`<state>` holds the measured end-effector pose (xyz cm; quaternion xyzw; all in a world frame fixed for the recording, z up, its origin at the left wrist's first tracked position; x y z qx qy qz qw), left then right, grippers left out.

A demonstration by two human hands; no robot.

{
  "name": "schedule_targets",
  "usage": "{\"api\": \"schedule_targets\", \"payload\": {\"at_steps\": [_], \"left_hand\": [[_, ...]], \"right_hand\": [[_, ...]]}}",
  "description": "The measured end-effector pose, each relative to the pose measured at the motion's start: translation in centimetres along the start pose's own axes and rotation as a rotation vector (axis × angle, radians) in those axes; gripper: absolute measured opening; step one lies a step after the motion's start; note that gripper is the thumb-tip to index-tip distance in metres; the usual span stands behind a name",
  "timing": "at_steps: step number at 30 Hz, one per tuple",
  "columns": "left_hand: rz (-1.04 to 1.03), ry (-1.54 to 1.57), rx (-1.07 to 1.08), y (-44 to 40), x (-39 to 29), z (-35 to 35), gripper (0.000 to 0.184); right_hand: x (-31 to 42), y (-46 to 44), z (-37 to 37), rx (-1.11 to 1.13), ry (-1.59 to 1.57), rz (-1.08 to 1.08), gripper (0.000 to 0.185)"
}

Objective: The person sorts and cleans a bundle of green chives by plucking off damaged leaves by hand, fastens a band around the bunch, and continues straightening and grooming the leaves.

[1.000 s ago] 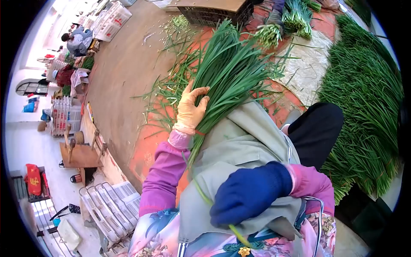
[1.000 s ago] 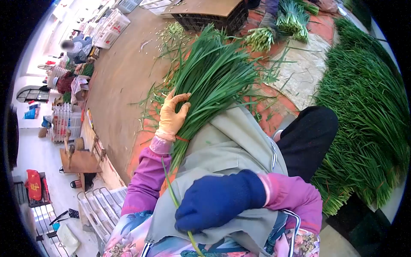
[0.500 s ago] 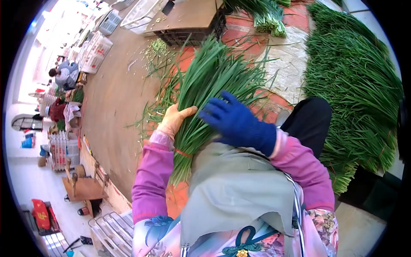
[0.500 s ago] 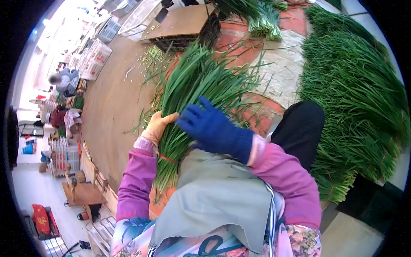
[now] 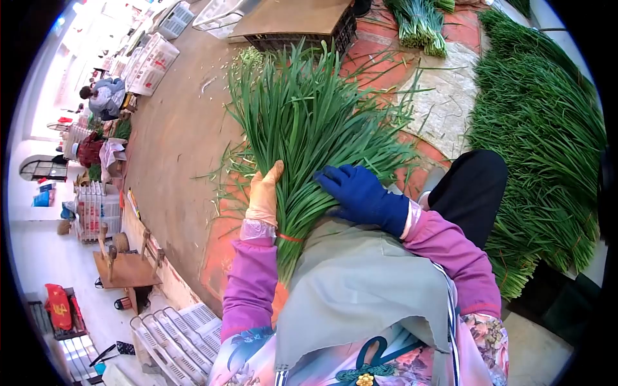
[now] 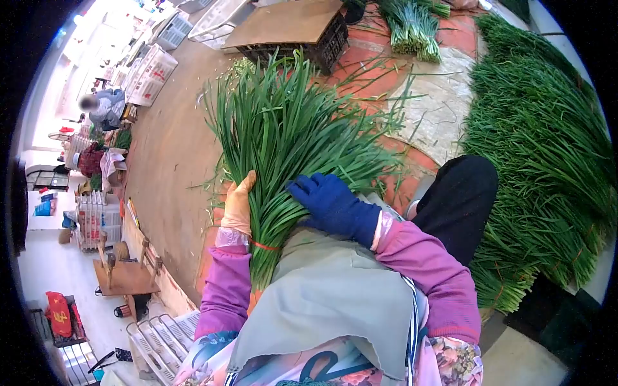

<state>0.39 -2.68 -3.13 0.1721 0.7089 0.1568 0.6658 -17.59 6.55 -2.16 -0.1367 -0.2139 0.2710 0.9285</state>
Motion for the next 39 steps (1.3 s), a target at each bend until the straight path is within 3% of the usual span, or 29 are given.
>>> {"api": "schedule_targets", "payload": {"at_steps": [2,6,8,10,12,14,16,19,29,31,39], "left_hand": [[-0.007,0.017,0.03,0.2,0.2,-0.1,0.033],[-0.09,0.02,0.061,2.1,-0.7,-1.5,0.028],[-0.121,-0.016,0.047,2.5,-0.7,-1.8,0.026],[-0.142,0.025,0.068,2.6,-0.6,-2.1,0.025],[-0.16,0.026,0.059,2.4,-0.6,-1.7,0.024],[-0.114,0.111,0.062,2.1,-0.8,-1.5,0.024],[-0.033,0.072,-0.084,2.8,-1.2,-1.2,0.024],[-0.047,0.088,-0.062,2.6,-0.9,-1.1,0.027],[-0.092,0.074,0.023,2.6,-0.7,-1.4,0.031],[-0.124,0.039,0.033,2.6,-0.8,-1.4,0.03],[-0.164,0.013,0.089,3.4,-0.8,-1.9,0.027]], "right_hand": [[-1.4,0.2,-0.1,-0.208,-0.253,-0.048,0.067],[-3.7,-1.0,1.7,-0.218,-0.478,-0.331,0.055],[-2.5,-2.6,4.5,-0.23,-0.356,-0.272,0.053],[0.2,-3.9,6.6,-0.433,0.142,0.142,0.051],[-0.1,-3.4,4.1,-0.361,0.167,0.154,0.055],[-0.5,-2.2,0.5,0.103,0.048,-0.015,0.063],[0.3,-1.1,-0.2,0.053,0.043,0.008,0.064],[0.9,-0.1,0.2,-0.16,0.13,-0.029,0.059],[0.3,0.9,0.5,-0.205,0.113,-0.03,0.058],[0.0,1.3,1.5,-0.241,-0.027,-0.035,0.054],[-3.5,2.0,3.5,-0.332,-0.084,-0.151,0.039]]}}
Point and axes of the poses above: each hand's wrist, its own y-axis away from the middle knuckle, its own z-axis out of the back of the hand, x = y × z, the point moved 4 cm from there along -y, towards the middle knuckle, and after that the axes turned 3 degrees about z, right-handed, at the moved point
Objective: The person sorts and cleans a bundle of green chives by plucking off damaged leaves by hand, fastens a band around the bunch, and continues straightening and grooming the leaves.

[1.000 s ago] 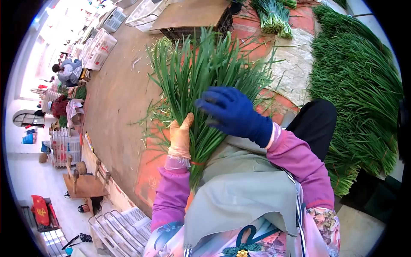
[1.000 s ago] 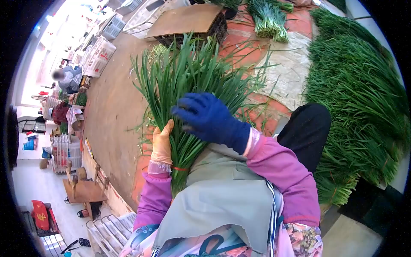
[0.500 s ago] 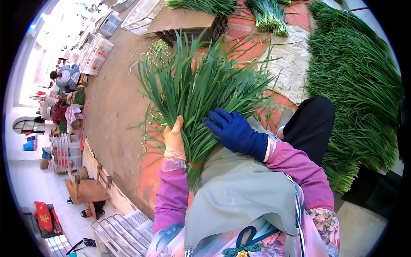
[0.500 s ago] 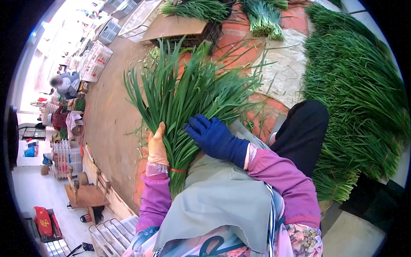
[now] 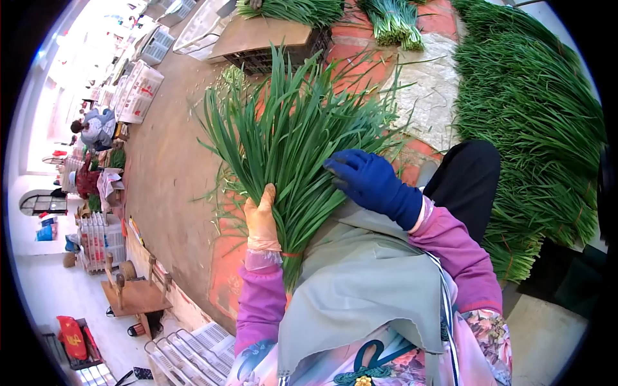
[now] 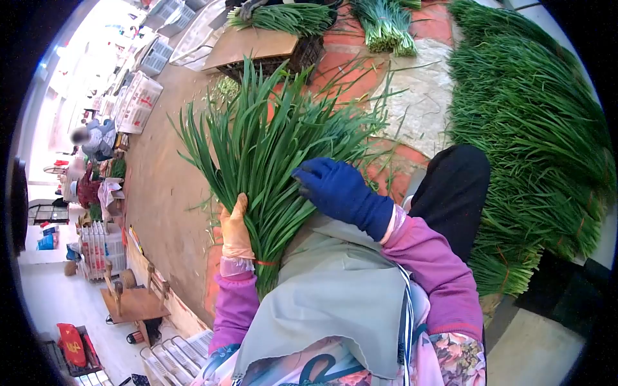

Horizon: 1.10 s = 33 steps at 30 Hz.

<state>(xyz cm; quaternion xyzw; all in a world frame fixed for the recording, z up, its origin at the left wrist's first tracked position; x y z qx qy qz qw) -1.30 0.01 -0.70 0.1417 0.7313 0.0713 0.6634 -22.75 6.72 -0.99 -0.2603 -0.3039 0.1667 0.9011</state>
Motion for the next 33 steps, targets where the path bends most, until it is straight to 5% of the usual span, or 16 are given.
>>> {"api": "schedule_targets", "payload": {"at_steps": [7,9,11,15,18,21,25,28,29,33], "left_hand": [[-0.054,-0.077,0.053,0.3,0.4,-0.1,0.025],[-0.088,-0.046,0.016,0.7,0.0,-0.5,0.014],[-0.077,-0.045,0.035,1.1,-0.2,-0.9,0.015],[-0.11,-0.091,0.059,1.5,-0.5,-1.3,0.018],[-0.122,-0.063,0.071,1.8,-0.5,-1.5,0.018],[-0.099,-0.069,0.071,1.6,-0.1,-0.9,0.018],[-0.089,-0.104,0.084,0.4,1.0,0.9,0.026],[-0.077,-0.073,0.115,0.3,1.1,1.1,0.027],[-0.072,-0.073,0.119,0.2,1.1,1.1,0.027],[-0.041,-0.037,0.103,0.9,0.2,-0.2,0.026]], "right_hand": [[-5.5,-2.8,6.1,-0.441,-0.331,-0.251,0.022],[-6.9,-4.0,6.9,-0.316,-0.67,-0.545,0.024],[-7.7,-5.1,6.7,-0.334,-0.733,-0.488,0.032],[-8.2,-7.5,4.7,-0.314,-0.168,-0.192,0.057],[-8.3,-8.1,2.7,0.195,-0.075,-0.375,0.036],[-10.0,-7.4,2.7,0.307,0.358,-0.343,0.025],[-17.9,-4.3,6.8,-0.011,0.357,-0.534,0.016],[-18.1,-3.8,9.5,0.03,0.426,-0.612,0.037],[-17.8,-4.3,10.2,-0.023,0.373,-0.55,0.055],[-13.0,-8.4,10.9,-0.142,0.23,-0.228,0.07]]}}
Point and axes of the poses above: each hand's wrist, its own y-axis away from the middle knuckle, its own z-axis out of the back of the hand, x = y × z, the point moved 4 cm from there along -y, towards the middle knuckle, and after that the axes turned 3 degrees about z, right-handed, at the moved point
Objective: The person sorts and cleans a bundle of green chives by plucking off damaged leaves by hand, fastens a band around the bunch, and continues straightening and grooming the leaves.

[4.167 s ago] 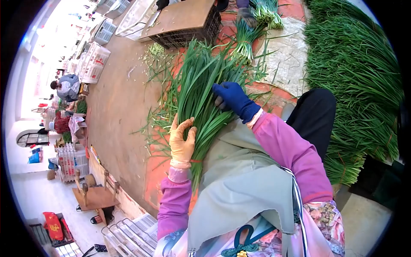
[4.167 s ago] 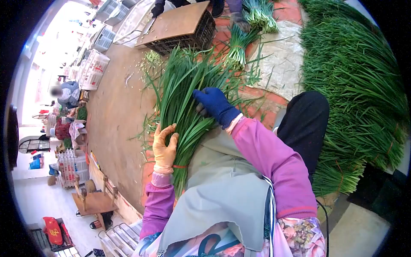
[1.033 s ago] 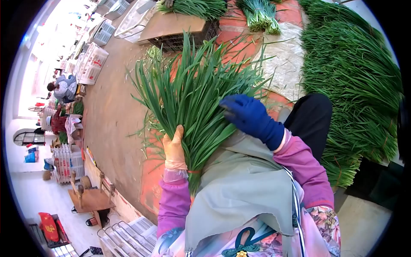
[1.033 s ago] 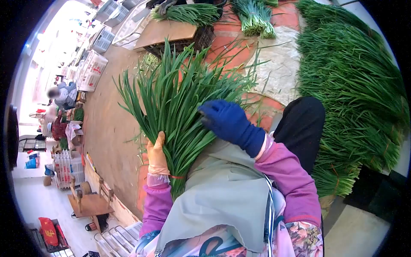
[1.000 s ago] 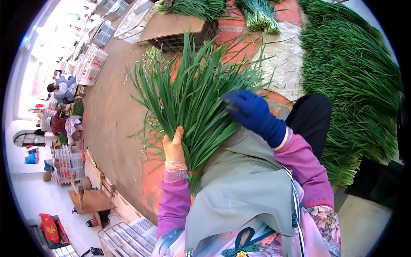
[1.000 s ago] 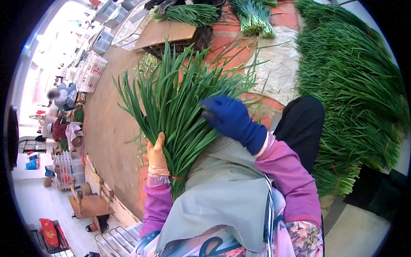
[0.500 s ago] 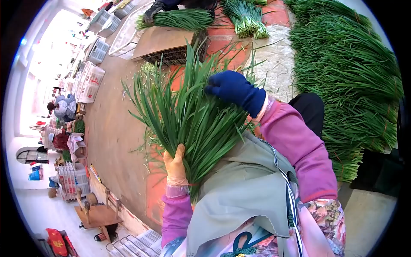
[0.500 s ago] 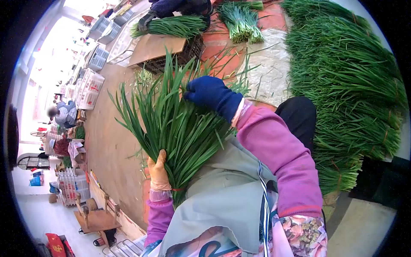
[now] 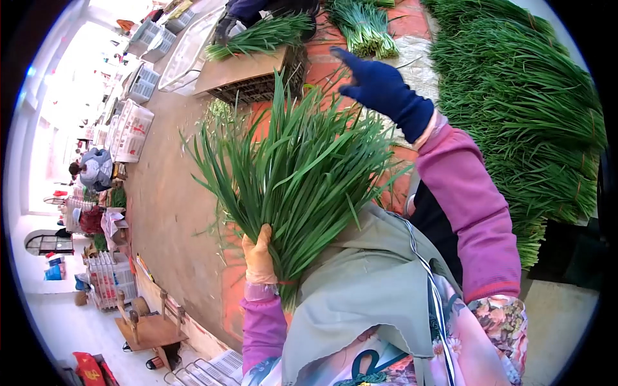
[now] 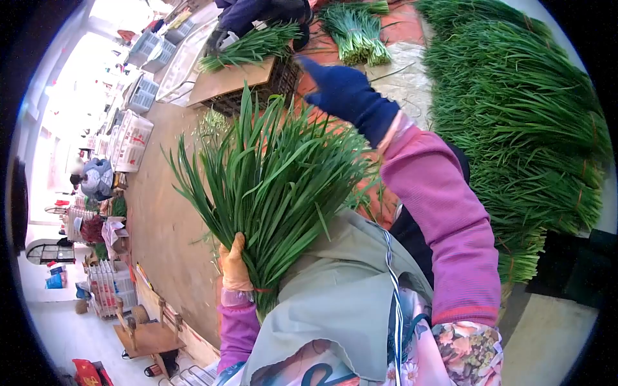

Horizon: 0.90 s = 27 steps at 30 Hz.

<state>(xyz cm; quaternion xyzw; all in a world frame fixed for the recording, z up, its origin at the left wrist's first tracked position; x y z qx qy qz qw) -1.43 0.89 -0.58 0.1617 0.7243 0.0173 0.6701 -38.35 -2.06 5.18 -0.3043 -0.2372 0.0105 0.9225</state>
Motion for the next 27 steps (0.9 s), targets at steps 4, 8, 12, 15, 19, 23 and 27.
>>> {"api": "schedule_targets", "payload": {"at_steps": [4,8,12,15,19,23,27], "left_hand": [[0.022,-0.027,0.006,-0.2,0.7,1.0,0.024],[-0.029,-0.063,0.01,-0.2,0.7,1.0,0.02],[-0.026,-0.047,0.033,-0.2,0.6,0.6,0.02],[-0.02,-0.049,-0.012,0.3,-0.1,-0.6,0.017],[-0.03,-0.021,-0.004,0.4,0.0,-1.6,0.014],[-0.039,-0.054,0.01,0.4,0.2,-1.7,0.013],[-0.067,-0.057,0.038,0.6,0.1,-1.8,0.013]], "right_hand": [[4.0,-1.6,-1.7,0.258,0.16,0.096,0.085],[4.0,-1.6,-3.9,0.186,-0.155,0.505,0.031],[-0.7,-1.6,0.1,0.279,-1.213,-0.093,0.027],[-1.2,-1.6,2.4,-0.017,-1.062,-0.247,0.031],[5.6,-2.4,3.8,0.144,-0.646,0.018,0.021],[7.0,-1.9,1.5,0.179,0.071,0.337,0.049],[6.4,-1.0,-2.2,0.378,0.232,0.323,0.038]]}}
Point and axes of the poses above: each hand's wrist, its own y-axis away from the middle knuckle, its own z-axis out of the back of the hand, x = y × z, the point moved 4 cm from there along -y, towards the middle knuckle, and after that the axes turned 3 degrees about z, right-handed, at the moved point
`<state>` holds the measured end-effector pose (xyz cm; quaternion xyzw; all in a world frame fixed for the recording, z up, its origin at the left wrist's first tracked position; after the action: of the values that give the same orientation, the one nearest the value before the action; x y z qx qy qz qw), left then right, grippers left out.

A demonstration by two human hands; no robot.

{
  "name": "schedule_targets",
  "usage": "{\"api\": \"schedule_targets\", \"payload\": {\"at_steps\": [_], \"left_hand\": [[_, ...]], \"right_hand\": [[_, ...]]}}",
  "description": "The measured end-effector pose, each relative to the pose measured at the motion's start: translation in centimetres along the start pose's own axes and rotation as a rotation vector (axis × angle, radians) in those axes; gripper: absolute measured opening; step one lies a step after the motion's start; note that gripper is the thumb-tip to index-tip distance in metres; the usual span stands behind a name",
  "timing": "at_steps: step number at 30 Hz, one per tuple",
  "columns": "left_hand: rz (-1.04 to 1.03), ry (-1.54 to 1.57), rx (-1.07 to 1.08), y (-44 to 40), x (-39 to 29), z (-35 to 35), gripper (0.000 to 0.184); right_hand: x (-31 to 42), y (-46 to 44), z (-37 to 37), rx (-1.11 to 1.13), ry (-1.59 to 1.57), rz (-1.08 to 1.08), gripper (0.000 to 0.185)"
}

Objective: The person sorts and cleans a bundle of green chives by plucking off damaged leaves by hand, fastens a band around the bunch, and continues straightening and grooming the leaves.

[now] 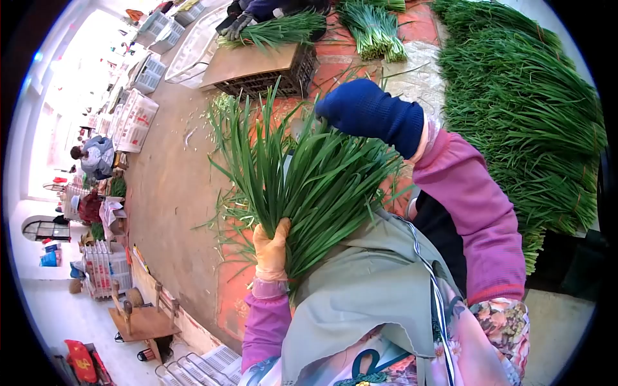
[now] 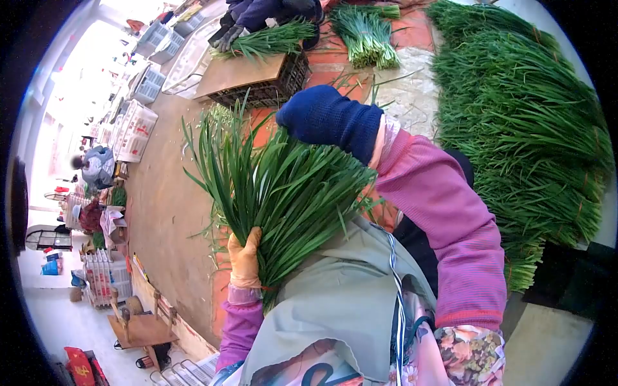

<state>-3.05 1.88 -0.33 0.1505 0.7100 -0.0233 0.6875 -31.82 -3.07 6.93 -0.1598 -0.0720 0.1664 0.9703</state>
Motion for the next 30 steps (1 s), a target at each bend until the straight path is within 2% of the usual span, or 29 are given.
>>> {"api": "schedule_targets", "payload": {"at_steps": [2,3,6,7,9,11,12,13,15,17,18,19,21,23,25,27,28,29,30], "left_hand": [[-0.003,0.025,0.012,0.0,0.2,0.1,0.013],[0.004,0.024,0.012,-0.1,0.2,0.0,0.013],[0.003,0.043,-0.01,-0.4,0.0,0.1,0.015],[0.005,0.046,-0.013,-0.6,0.2,0.4,0.015],[0.028,0.047,-0.025,-1.1,0.6,1.0,0.017],[0.022,0.015,-0.033,-1.4,0.6,1.1,0.017],[0.026,-0.021,-0.028,-1.4,0.1,0.6,0.017],[0.03,-0.06,-0.02,-1.4,-0.2,0.4,0.017],[0.05,-0.043,-0.013,-1.4,0.3,0.4,0.018],[0.038,-0.045,0.013,-1.5,0.5,0.4,0.018],[0.038,-0.051,0.018,-1.6,0.5,0.4,0.018],[0.025,-0.062,0.005,-1.6,0.5,0.5,0.018],[0.017,-0.073,-0.017,-1.3,0.5,0.5,0.017],[0.028,-0.023,-0.031,-1.3,0.1,0.4,0.017],[0.023,-0.023,-0.038,-1.5,0.0,0.3,0.017],[0.03,-0.024,-0.045,-1.5,0.0,0.3,0.017],[0.045,-0.051,-0.044,-1.5,0.0,0.3,0.017],[0.056,-0.076,-0.046,-1.6,0.0,0.3,0.017],[0.05,-0.072,-0.058,-1.7,0.1,0.3,0.017]], "right_hand": [[-0.8,-0.1,-0.6,-0.159,-0.221,0.102,0.025],[-2.3,0.1,-0.7,-0.38,-0.65,0.071,0.019],[-6.2,3.1,2.2,-0.555,-1.26,-0.245,0.018],[-6.5,4.1,2.3,-0.53,-1.442,-0.42,0.015],[-5.3,5.1,2.4,-0.496,-1.457,-0.418,0.018],[-2.5,6.2,3.1,-0.224,-1.006,-0.458,0.017],[-1.6,6.7,2.0,-0.307,-0.769,-0.259,0.017],[0.0,7.0,2.4,-0.297,-0.569,-0.165,0.021],[2.2,7.4,1.0,-0.154,-0.177,-0.161,0.025],[2.4,6.9,-1.9,0.07,-0.17,-0.235,0.023],[2.0,7.0,-3.2,-0.025,-0.153,-0.12,0.022],[1.0,7.1,-2.8,-0.028,-0.156,-0.124,0.022],[-1.8,7.8,-2.1,-0.28,-1.354,-0.394,0.022],[-4.2,8.9,-1.3,-0.519,-1.445,-0.599,0.025],[-3.0,8.9,-0.8,-0.482,-1.386,-0.619,0.023],[0.0,8.2,-0.4,-0.764,-0.933,-0.162,0.015],[1.8,8.3,0.4,-0.651,-0.904,-0.216,0.017],[3.2,8.4,1.2,-0.594,-0.522,-0.221,0.02],[4.0,8.3,0.7,-0.394,-0.455,-0.286,0.022]]}}
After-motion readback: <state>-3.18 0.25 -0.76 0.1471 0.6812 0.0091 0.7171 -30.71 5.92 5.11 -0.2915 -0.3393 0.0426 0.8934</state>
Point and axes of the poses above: each hand's wrist, its own y-axis away from the middle knuckle, its own z-axis out of the back of the hand, x = y × z, the point moved 4 cm from there along -y, towards the middle knuckle, and after that the axes turned 3 degrees about z, right-handed, at the moved point
